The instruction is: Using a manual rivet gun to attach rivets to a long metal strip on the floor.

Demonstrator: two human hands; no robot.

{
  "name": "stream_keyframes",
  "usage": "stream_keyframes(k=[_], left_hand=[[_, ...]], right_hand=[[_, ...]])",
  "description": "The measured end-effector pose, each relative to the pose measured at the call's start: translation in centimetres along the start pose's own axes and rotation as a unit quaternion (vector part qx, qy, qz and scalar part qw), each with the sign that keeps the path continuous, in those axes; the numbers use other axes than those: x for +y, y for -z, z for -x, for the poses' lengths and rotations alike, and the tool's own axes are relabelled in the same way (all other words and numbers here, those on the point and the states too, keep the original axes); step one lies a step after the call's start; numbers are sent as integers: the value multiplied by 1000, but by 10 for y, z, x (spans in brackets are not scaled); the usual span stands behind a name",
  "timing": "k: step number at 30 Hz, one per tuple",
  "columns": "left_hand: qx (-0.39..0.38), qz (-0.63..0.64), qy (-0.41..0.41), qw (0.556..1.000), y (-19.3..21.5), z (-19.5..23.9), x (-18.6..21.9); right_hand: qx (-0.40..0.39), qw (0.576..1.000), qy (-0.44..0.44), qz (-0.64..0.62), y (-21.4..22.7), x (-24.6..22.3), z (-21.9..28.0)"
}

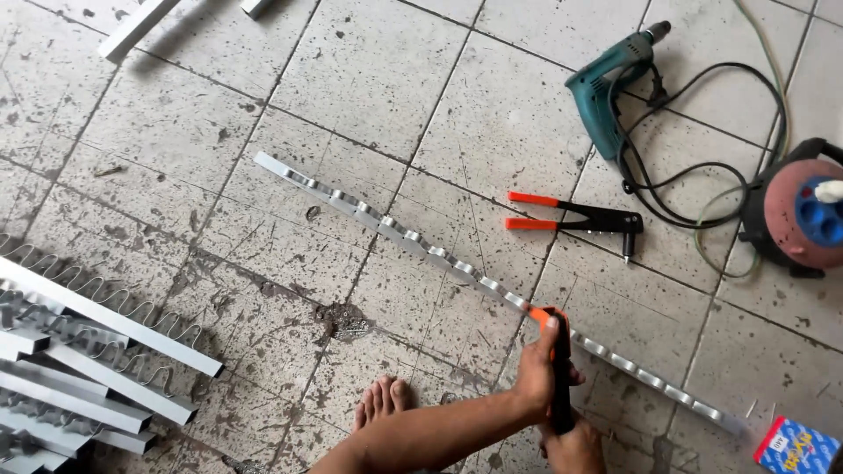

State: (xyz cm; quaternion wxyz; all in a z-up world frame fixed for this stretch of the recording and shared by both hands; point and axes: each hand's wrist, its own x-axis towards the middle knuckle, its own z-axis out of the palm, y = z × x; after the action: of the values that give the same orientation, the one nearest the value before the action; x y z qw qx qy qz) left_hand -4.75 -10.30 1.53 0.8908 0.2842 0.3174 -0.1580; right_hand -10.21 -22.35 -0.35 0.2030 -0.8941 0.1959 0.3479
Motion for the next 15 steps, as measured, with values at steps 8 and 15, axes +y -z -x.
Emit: stream_keyframes(k=[8, 15], left_hand=[[-9, -35, -7, 999, 0, -5, -2], [-1, -64, 5, 998, -2, -3, 6]], right_hand=[[9, 988, 1, 151, 17, 30, -28], [-54, 971, 91, -215, -5, 74, -48]])
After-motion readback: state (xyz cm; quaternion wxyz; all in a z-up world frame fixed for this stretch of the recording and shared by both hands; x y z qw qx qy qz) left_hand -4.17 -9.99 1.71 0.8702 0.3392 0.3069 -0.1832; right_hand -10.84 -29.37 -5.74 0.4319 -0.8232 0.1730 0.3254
